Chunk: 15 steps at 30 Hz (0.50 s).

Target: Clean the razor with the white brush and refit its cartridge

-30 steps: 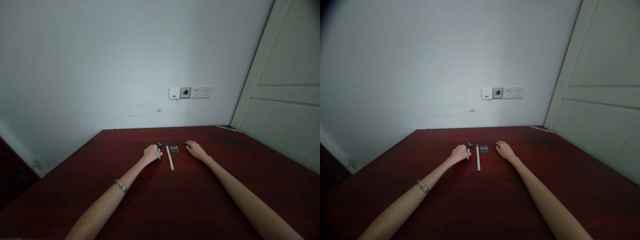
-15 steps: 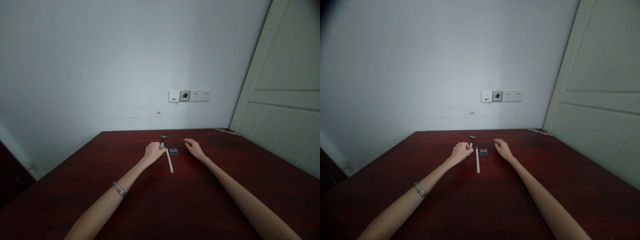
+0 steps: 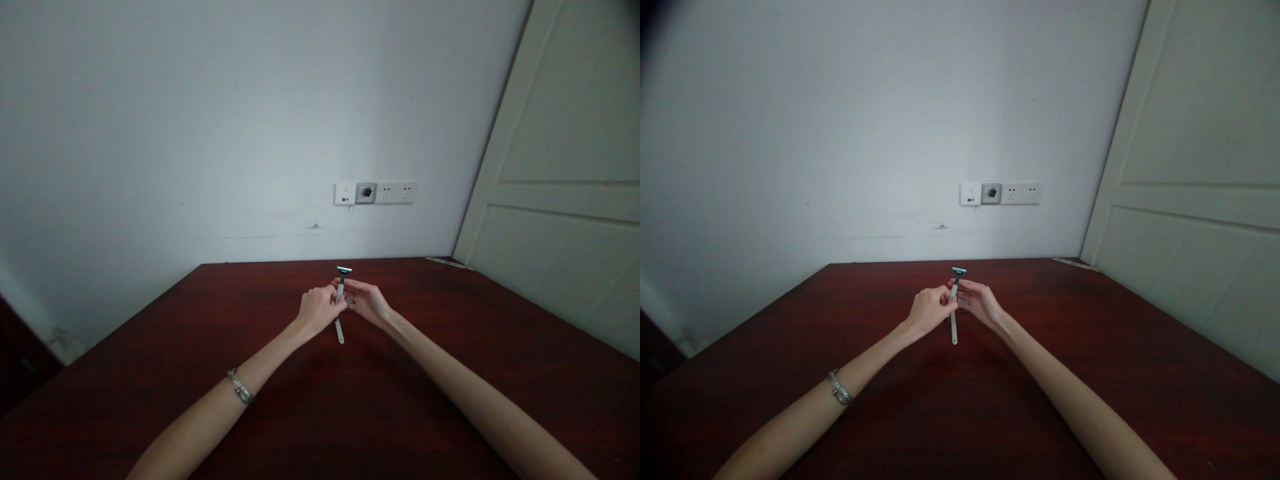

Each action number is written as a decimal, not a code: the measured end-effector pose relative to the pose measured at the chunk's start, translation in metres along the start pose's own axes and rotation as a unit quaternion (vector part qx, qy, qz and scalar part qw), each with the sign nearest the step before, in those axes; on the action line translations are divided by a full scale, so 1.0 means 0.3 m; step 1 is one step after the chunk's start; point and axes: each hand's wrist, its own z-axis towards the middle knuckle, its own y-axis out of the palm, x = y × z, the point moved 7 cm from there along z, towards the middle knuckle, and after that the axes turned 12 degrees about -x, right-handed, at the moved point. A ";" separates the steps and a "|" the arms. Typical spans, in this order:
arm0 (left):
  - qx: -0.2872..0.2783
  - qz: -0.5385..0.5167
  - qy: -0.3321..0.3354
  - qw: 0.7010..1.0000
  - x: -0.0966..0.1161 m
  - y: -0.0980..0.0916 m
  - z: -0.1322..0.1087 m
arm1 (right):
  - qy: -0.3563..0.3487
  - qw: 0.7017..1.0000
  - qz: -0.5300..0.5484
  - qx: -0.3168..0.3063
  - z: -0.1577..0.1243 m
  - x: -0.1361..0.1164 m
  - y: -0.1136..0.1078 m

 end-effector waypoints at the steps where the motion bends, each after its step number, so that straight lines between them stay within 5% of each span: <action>1: -0.002 -0.002 0.002 1.000 0.003 0.001 -0.001 | 0.000 1.000 -0.002 0.000 0.000 0.000 0.005; 15: 0.003 -0.044 0.027 0.999 0.007 0.007 -0.004 | -0.026 0.998 -0.055 0.011 -0.001 -0.010 0.002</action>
